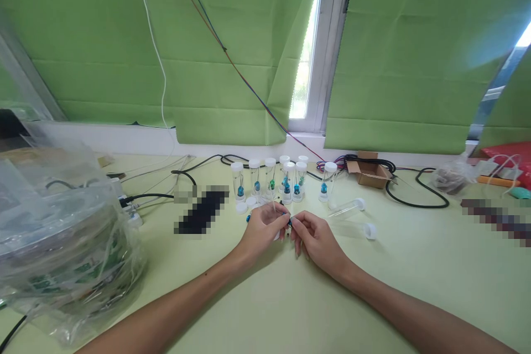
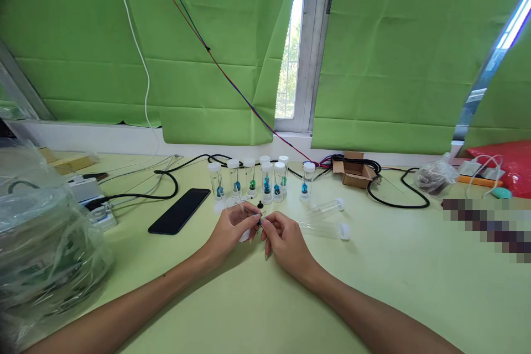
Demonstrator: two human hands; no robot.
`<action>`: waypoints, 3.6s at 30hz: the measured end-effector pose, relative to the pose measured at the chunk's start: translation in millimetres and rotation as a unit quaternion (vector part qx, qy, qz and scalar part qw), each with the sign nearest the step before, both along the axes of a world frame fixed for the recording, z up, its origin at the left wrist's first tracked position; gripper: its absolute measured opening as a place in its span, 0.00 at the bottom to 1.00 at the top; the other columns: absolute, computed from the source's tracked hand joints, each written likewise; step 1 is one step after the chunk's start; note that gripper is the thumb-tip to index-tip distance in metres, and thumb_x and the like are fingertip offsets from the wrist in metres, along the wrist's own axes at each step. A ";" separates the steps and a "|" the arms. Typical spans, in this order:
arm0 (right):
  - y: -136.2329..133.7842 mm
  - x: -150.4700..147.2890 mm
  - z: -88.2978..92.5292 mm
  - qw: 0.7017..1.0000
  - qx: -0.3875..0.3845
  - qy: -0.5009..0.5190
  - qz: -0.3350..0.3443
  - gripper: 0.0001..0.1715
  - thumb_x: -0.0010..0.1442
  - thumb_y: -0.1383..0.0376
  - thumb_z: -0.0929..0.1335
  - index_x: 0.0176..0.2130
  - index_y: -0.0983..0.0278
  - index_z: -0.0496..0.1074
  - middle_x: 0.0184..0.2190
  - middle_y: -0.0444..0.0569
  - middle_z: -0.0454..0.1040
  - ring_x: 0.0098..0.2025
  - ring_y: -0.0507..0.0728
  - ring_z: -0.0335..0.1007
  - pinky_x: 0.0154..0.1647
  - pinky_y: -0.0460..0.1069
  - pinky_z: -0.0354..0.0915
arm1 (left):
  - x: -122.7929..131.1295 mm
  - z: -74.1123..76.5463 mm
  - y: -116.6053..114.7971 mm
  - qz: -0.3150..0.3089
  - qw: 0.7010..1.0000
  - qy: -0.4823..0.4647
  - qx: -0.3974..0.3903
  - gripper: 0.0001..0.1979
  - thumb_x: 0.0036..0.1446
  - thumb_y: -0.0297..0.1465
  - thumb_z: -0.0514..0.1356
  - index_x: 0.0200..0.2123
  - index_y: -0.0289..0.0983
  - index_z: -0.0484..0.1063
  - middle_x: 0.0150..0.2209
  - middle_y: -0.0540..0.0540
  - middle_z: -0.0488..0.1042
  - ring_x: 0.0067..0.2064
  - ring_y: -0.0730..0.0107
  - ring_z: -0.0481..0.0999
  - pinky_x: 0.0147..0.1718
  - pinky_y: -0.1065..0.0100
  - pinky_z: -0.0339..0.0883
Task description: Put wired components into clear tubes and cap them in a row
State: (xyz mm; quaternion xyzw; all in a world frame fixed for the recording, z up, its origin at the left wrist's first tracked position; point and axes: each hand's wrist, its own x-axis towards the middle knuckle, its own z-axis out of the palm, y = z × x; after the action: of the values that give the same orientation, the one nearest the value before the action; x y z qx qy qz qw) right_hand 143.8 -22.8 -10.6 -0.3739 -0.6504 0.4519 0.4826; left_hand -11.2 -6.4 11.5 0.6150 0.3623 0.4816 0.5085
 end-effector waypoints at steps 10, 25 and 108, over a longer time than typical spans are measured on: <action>1.4 1.2 -1.7 0.999 -0.005 -0.034 0.019 0.27 0.67 0.46 0.57 0.28 0.63 0.64 0.20 0.40 0.64 0.16 0.48 0.64 0.15 0.43 0.56 | 0.4 -1.1 0.8 0.006 0.999 0.030 0.035 0.10 0.55 0.37 0.63 0.31 0.36 0.70 0.22 0.52 0.69 0.22 0.75 0.67 0.25 0.70 0.60; 0.2 -0.6 -0.5 0.999 -0.019 0.024 0.018 0.22 0.64 0.47 0.62 0.33 0.62 0.64 0.24 0.40 0.67 0.17 0.47 0.65 0.14 0.43 0.58 | 2.6 3.1 -0.9 0.021 0.998 -0.032 -0.053 0.09 0.50 0.35 0.65 0.28 0.35 0.71 0.21 0.52 0.70 0.21 0.75 0.66 0.23 0.71 0.57; 12.0 28.4 23.0 0.873 0.376 -0.159 -0.266 0.08 0.67 0.66 0.63 0.36 0.62 0.70 0.28 0.46 0.72 0.27 0.52 0.66 0.26 0.47 0.63 | -1.8 -2.7 0.0 0.022 0.979 0.202 0.023 0.17 0.53 0.44 0.61 0.40 0.38 0.70 0.25 0.52 0.71 0.19 0.74 0.65 0.20 0.71 0.57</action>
State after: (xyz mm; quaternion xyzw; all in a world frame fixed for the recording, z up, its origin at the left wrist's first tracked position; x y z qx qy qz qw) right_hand 172.2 -10.8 12.5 -0.3902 -0.7148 -0.0376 0.5791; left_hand -12.9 -6.4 8.9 0.7032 0.4599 0.3665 0.3996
